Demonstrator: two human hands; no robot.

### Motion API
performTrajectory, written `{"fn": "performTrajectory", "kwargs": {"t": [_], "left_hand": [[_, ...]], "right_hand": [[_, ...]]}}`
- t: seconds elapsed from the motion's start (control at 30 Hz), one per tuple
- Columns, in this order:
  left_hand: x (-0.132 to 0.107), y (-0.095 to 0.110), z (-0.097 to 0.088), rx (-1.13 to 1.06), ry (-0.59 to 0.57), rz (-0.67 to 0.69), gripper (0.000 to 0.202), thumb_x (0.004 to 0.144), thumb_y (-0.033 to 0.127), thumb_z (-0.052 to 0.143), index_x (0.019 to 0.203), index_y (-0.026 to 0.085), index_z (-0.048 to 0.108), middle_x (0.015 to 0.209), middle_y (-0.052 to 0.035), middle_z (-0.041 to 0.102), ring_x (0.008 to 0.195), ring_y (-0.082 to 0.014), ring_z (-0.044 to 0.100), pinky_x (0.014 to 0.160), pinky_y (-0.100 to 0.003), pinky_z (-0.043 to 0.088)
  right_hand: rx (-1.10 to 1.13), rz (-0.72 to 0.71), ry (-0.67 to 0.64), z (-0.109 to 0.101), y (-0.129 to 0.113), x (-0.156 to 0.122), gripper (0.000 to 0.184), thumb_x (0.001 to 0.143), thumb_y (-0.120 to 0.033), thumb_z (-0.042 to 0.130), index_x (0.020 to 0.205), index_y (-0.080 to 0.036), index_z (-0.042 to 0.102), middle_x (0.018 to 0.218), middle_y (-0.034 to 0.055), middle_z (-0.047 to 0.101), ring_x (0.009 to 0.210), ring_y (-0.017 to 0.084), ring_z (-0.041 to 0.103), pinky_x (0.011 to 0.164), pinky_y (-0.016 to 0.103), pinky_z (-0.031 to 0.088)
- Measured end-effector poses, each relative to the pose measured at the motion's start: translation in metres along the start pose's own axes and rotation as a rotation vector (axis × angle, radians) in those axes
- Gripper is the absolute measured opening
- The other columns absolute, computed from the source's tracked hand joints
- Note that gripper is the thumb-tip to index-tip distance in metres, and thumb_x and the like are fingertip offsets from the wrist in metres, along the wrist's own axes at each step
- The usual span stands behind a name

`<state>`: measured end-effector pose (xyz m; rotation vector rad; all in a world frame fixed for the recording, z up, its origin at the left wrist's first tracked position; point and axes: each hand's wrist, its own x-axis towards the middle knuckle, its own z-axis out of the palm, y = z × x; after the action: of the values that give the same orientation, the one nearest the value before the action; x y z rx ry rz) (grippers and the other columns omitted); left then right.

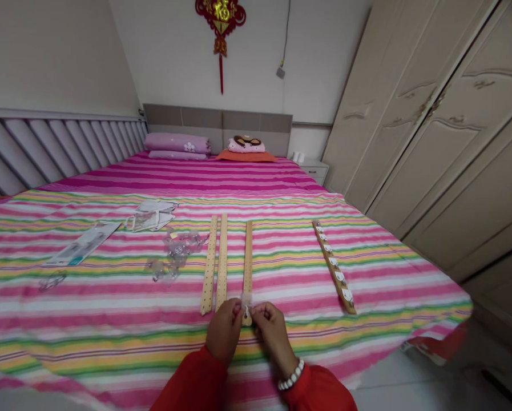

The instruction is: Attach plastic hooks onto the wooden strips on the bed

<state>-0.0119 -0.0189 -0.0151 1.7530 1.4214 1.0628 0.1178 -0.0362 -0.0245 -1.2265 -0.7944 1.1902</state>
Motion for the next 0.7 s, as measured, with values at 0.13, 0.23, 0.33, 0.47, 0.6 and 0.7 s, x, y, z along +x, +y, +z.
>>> {"fn": "performTrajectory", "kwargs": {"t": [0.13, 0.23, 0.33, 0.47, 0.6, 0.7], "left_hand": [[0.0, 0.001, 0.001, -0.004, -0.002, -0.015, 0.012, 0.074, 0.023, 0.055, 0.081, 0.021, 0.064, 0.074, -0.0048, 0.064, 0.072, -0.0205, 0.058, 0.071, -0.031, 0.041], [0.0, 0.002, 0.001, -0.011, -0.007, -0.021, 0.012, 0.074, 0.023, 0.054, 0.081, 0.021, 0.064, 0.077, -0.0057, 0.065, 0.074, -0.0214, 0.058, 0.073, -0.032, 0.042], [0.0, 0.003, 0.0, -0.04, -0.023, -0.026, 0.012, 0.074, 0.024, 0.055, 0.08, 0.021, 0.064, 0.077, -0.0061, 0.065, 0.076, -0.022, 0.058, 0.075, -0.033, 0.042], [0.0, 0.004, 0.0, -0.061, -0.008, -0.045, 0.012, 0.071, 0.023, 0.058, 0.081, 0.021, 0.065, 0.075, -0.0056, 0.064, 0.076, -0.0223, 0.059, 0.075, -0.034, 0.043], [0.001, 0.008, -0.001, -0.084, 0.038, -0.075, 0.02, 0.07, 0.027, 0.06, 0.088, 0.019, 0.065, 0.077, -0.0076, 0.066, 0.077, -0.0236, 0.061, 0.079, -0.036, 0.045], [0.005, 0.014, 0.0, -0.246, -0.007, -0.191, 0.029, 0.069, 0.033, 0.064, 0.094, 0.017, 0.065, 0.075, -0.0068, 0.068, 0.072, -0.0222, 0.063, 0.071, -0.034, 0.047]], "right_hand": [[0.004, 0.009, 0.008, 0.0, 0.003, 0.002, 0.038, 0.055, -0.049, 0.076, 0.056, -0.019, 0.053, 0.038, -0.0084, 0.043, 0.035, 0.007, 0.035, 0.035, 0.02, 0.024], [0.029, 0.02, 0.02, 0.001, 0.005, 0.002, 0.04, 0.053, -0.05, 0.077, 0.057, -0.019, 0.052, 0.038, -0.0085, 0.044, 0.034, 0.006, 0.035, 0.034, 0.019, 0.025], [0.028, 0.079, 0.028, 0.003, 0.008, 0.0, 0.042, 0.053, -0.054, 0.076, 0.061, -0.019, 0.054, 0.04, -0.0076, 0.048, 0.031, 0.007, 0.039, 0.032, 0.019, 0.028], [0.005, 0.193, -0.047, 0.004, 0.011, -0.002, 0.045, 0.056, -0.059, 0.072, 0.065, -0.017, 0.057, 0.039, -0.0061, 0.051, 0.028, 0.01, 0.045, 0.03, 0.019, 0.029], [0.074, 0.18, -0.099, 0.002, 0.008, -0.001, 0.043, 0.058, -0.055, 0.072, 0.063, -0.015, 0.058, 0.037, -0.0045, 0.052, 0.03, 0.007, 0.044, 0.032, 0.017, 0.029], [0.118, 0.179, -0.096, -0.004, 0.004, 0.0, 0.04, 0.059, -0.051, 0.073, 0.063, -0.014, 0.06, 0.038, -0.0031, 0.054, 0.031, 0.006, 0.043, 0.034, 0.016, 0.029]]}}
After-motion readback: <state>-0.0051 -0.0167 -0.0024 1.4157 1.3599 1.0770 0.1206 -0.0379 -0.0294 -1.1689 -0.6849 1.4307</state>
